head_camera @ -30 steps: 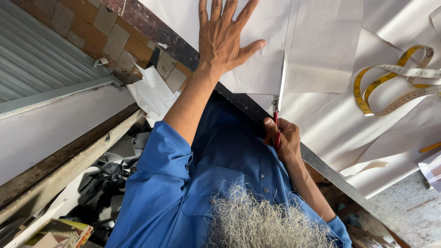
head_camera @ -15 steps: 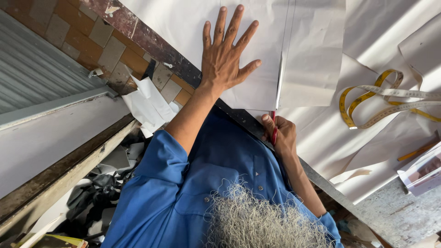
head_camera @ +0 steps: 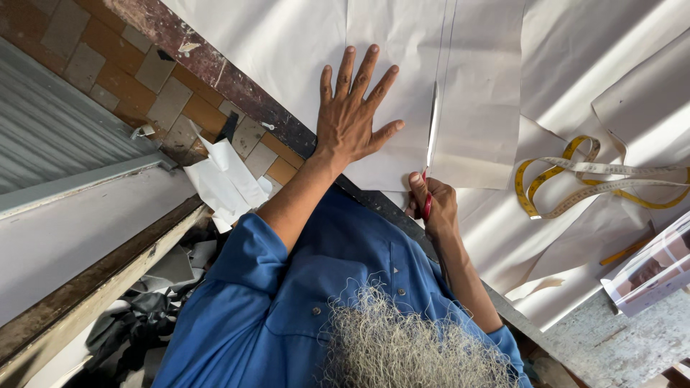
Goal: The person cuts a large piece of white fabric using red-handled scissors. They then use a pencil and a yellow measuring tape to mark lines on the fabric, referencing a printed image of a garment. The person continues to cut the fabric along the marked lines.
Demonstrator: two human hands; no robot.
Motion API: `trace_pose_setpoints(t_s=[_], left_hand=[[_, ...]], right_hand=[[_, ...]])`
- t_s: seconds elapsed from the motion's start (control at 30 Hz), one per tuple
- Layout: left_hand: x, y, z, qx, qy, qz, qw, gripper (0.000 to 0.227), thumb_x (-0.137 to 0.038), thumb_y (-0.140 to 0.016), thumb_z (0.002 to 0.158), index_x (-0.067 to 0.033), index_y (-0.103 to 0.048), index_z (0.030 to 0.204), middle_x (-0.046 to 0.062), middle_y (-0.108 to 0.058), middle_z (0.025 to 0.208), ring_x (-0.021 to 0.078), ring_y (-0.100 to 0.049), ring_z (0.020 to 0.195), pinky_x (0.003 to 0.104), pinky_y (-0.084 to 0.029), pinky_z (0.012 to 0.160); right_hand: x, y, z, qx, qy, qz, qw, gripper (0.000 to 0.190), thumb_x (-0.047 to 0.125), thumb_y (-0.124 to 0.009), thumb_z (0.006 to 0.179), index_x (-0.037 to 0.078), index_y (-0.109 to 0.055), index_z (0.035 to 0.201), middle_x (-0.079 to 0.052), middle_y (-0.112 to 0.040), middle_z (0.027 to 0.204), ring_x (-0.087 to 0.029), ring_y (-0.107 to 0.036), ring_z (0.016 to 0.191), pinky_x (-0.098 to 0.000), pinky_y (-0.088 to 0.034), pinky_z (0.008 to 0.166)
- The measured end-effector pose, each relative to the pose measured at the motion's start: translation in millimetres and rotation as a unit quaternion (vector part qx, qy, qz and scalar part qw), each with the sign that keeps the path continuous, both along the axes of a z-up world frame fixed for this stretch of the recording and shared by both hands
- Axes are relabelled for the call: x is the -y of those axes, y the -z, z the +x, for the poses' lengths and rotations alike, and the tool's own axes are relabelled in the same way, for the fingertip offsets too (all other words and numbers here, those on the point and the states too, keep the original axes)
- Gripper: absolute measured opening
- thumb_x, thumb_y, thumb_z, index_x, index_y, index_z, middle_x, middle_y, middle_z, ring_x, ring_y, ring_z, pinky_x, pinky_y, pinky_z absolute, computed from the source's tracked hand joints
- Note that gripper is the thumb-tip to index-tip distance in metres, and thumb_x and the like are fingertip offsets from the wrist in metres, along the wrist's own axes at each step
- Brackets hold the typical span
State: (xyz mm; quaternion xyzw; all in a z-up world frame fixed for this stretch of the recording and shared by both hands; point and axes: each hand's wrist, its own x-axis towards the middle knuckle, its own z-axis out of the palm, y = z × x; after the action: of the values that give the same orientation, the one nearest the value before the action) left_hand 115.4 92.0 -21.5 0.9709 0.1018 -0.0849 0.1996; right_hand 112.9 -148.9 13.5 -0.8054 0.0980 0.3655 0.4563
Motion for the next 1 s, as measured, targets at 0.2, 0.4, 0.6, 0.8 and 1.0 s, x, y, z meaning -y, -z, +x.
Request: trace_pose_setpoints(t_s=[0.2, 0.4, 0.6, 0.8, 1.0], left_hand=[[-2, 2, 1, 0.027, 0.000, -0.007, 1.000, 0.087, -0.082, -0.033, 0.097, -0.0330, -0.017, 0.167, 0.007, 0.001, 0.172, 0.0377, 0.003, 0.157, 0.067, -0.008, 0.126], [1, 10, -4, 0.099, -0.004, 0.016, 0.995, 0.086, -0.079, -0.036, 0.100, -0.0267, -0.023, 0.166, 0.008, -0.004, 0.172, 0.0402, -0.003, 0.157, 0.069, -0.015, 0.123], [-19, 4, 53, 0.030, -0.034, -0.037, 0.998, 0.076, -0.059, -0.044, 0.109, -0.0143, -0.031, 0.168, 0.015, -0.037, 0.159, 0.0366, -0.039, 0.141, 0.062, -0.035, 0.113], [-71, 11, 153, 0.248, 0.030, 0.055, 0.967, 0.057, -0.048, -0.051, 0.113, -0.0203, -0.040, 0.161, 0.012, -0.037, 0.159, 0.0365, -0.033, 0.144, 0.063, -0.028, 0.116], [-79, 21, 161, 0.211, 0.057, 0.040, 0.975, 0.057, -0.052, -0.048, 0.112, -0.0297, -0.037, 0.164, 0.008, -0.017, 0.170, 0.0378, -0.007, 0.155, 0.067, -0.007, 0.124]], right_hand=[[-7, 1, 15, 0.008, 0.010, 0.023, 1.000, 0.067, 0.069, -0.066, 0.083, 0.003, -0.066, 0.072, -0.005, -0.057, 0.053, -0.014, -0.059, 0.044, -0.0270, -0.047, 0.040], [-19, 4, 38, 0.055, -0.012, 0.013, 0.998, 0.070, 0.072, -0.064, 0.090, 0.008, -0.053, 0.063, 0.004, -0.041, 0.052, -0.008, -0.038, 0.044, -0.0257, -0.033, 0.040], [-23, -2, 34, 0.051, -0.027, -0.018, 0.998, 0.070, 0.074, -0.066, 0.082, 0.011, -0.051, 0.057, 0.003, -0.040, 0.049, -0.009, -0.034, 0.042, -0.0271, -0.026, 0.039], [-38, -14, 49, 0.058, -0.012, -0.002, 0.998, 0.067, 0.073, -0.065, 0.083, 0.014, -0.052, 0.054, 0.004, -0.043, 0.047, -0.007, -0.038, 0.041, -0.0253, -0.029, 0.039], [-53, -9, 71, 0.047, -0.004, -0.009, 0.999, 0.068, 0.071, -0.067, 0.085, 0.014, -0.046, 0.056, 0.004, -0.038, 0.049, -0.008, -0.033, 0.042, -0.0268, -0.025, 0.039]])
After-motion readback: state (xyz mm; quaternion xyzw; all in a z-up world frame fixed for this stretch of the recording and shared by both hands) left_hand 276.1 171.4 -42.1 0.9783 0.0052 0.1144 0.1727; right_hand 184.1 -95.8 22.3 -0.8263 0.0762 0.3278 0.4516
